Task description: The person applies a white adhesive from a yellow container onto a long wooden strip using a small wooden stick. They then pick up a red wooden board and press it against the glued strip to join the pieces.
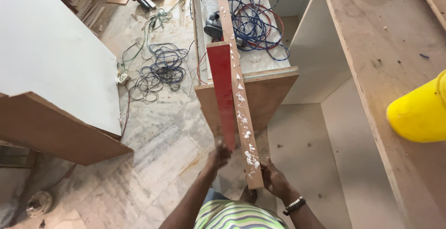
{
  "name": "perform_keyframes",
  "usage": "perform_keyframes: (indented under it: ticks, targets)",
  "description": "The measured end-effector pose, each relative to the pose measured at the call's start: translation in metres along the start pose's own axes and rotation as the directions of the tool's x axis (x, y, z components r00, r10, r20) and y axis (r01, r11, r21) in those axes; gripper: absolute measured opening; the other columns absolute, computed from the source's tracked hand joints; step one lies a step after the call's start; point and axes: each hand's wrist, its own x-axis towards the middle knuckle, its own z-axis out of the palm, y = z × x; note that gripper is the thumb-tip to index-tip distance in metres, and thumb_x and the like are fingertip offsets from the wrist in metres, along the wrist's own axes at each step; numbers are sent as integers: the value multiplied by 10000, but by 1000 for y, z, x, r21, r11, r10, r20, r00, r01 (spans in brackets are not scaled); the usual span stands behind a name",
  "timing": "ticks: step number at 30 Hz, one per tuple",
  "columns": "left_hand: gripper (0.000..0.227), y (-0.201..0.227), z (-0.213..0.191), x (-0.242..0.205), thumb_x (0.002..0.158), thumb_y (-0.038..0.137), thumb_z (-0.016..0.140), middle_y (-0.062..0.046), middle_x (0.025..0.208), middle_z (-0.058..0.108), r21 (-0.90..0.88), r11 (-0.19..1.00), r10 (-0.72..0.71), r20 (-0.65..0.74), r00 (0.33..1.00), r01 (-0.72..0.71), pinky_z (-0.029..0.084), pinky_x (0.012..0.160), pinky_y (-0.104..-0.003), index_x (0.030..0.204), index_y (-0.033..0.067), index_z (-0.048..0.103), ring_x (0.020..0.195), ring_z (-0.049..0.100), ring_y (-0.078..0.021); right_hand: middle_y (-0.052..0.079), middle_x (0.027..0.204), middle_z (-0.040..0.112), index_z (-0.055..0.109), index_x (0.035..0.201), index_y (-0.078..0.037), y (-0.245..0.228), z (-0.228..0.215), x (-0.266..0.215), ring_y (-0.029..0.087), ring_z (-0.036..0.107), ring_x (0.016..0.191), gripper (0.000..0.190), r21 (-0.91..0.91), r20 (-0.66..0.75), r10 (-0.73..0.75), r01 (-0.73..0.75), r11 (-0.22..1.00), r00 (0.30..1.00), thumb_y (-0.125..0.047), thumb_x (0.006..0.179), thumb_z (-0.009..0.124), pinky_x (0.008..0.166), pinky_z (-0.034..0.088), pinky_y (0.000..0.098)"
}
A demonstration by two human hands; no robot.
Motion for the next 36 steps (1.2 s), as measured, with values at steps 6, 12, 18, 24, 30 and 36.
perform_keyframes:
  ticks: [6,12,18,24,30,36]
  targets:
    - [668,84,-14,62,932,603,636,-114,1102,686,-15,911,403,-181,897,-412,512,839,-333,1243,12,654,997,619,-204,186,1319,653,487,1433,8,3,11,-3,306,633,1216,738,30,15,-80,79,996,997,-569,1005,317,1040,511,446]
    - [741,176,5,68,925,520,714,-178,1313,606,206,724,689,-253,679,-658,485,1065,-371,1369,-37,509,1241,606,-253,171,1311,646,481,1464,42,7,5,-9,241,633,1166,723,-19,-99,-103,102,995,990,-538,1045,372,999,516,418]
    - [832,221,17,63,899,518,744,-217,1441,544,408,575,811,-171,559,-709,400,1134,-450,1447,-36,454,1374,509,-319,197,1290,662,453,1502,43,8,7,-13,223,617,1143,706,16,-182,-143,149,989,973,-509,1065,398,1032,494,396]
    - [721,226,17,83,915,519,725,-185,1390,635,399,605,776,-104,622,-689,436,1126,-437,1388,0,561,1345,578,-299,200,1281,686,456,1462,56,8,27,-23,234,652,1171,707,-35,-301,-156,153,988,941,-487,1017,382,1026,500,395]
    - [683,242,17,89,920,473,716,-189,1345,619,403,520,838,-72,540,-753,450,1045,-440,1364,-15,540,1292,570,-303,172,1256,650,451,1492,44,23,2,-16,228,636,1135,718,-44,-289,-154,147,988,945,-519,1049,396,1009,508,430]
    - [401,253,15,114,1034,374,631,-71,1001,700,178,624,772,14,636,-761,532,839,-290,1153,-9,637,920,632,-125,177,1319,669,425,1481,34,17,15,-19,243,648,1157,748,-83,-282,-148,129,988,948,-539,1000,389,983,510,414]
